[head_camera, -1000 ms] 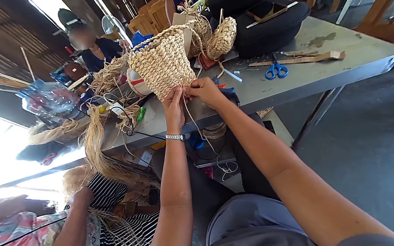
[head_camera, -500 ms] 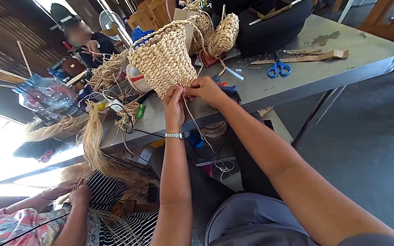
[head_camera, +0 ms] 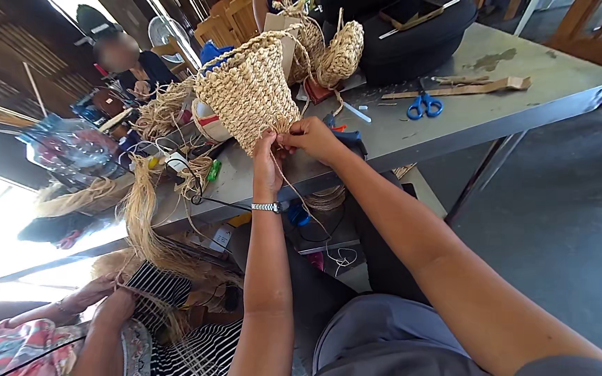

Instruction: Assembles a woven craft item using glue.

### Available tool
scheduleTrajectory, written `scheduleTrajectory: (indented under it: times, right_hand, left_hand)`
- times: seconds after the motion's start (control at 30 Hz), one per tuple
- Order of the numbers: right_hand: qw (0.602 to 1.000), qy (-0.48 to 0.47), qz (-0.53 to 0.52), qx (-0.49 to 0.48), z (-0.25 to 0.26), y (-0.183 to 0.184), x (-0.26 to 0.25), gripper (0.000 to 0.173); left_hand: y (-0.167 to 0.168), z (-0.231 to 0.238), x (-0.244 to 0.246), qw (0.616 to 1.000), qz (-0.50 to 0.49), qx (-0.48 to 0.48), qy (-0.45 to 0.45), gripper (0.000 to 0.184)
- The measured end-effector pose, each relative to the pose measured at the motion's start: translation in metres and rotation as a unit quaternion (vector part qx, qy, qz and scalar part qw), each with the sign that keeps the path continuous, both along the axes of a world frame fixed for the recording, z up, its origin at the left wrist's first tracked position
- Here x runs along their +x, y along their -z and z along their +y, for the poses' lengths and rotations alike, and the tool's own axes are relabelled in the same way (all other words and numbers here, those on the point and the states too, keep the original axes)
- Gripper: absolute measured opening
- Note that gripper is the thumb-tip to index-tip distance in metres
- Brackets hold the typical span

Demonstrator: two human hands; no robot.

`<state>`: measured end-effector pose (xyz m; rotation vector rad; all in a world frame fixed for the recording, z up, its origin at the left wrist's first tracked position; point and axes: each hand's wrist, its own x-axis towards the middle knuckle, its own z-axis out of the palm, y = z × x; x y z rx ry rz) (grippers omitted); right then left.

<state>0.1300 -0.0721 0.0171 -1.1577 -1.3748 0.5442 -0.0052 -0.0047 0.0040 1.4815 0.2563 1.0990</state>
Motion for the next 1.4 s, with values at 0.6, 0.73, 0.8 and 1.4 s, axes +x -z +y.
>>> scheduleTrajectory:
  times: [0.6,0.73,0.8,1.4]
  right_hand:
    - [0.980,-0.038,0.194,0.031,0.0029,0.0000,0.0003,0.020]
    - [0.974,-0.042,0.221,0.034,0.0033,0.0005,0.0007,0.017]
    - [0.982,-0.032,0.184,0.024,0.0028,0.0003,-0.0003,0.019]
    - [0.999,-0.042,-0.003,0.027,0.0002,0.0009,-0.0055,0.051]
  left_hand:
    - [-0.0022,0.0013,-0.0084,0.995,-0.091,-0.034,0.003,0.066]
    - [-0.0011,0.0003,-0.0086,0.995,-0.090,-0.037,-0.032,0.055]
    - [-0.0001,0.0006,-0.0056,0.997,-0.059,-0.013,-0.048,0.041]
    - [0.0017,-0.0008,-0.0017,0.991,-0.104,-0.011,-0.077,0.020]
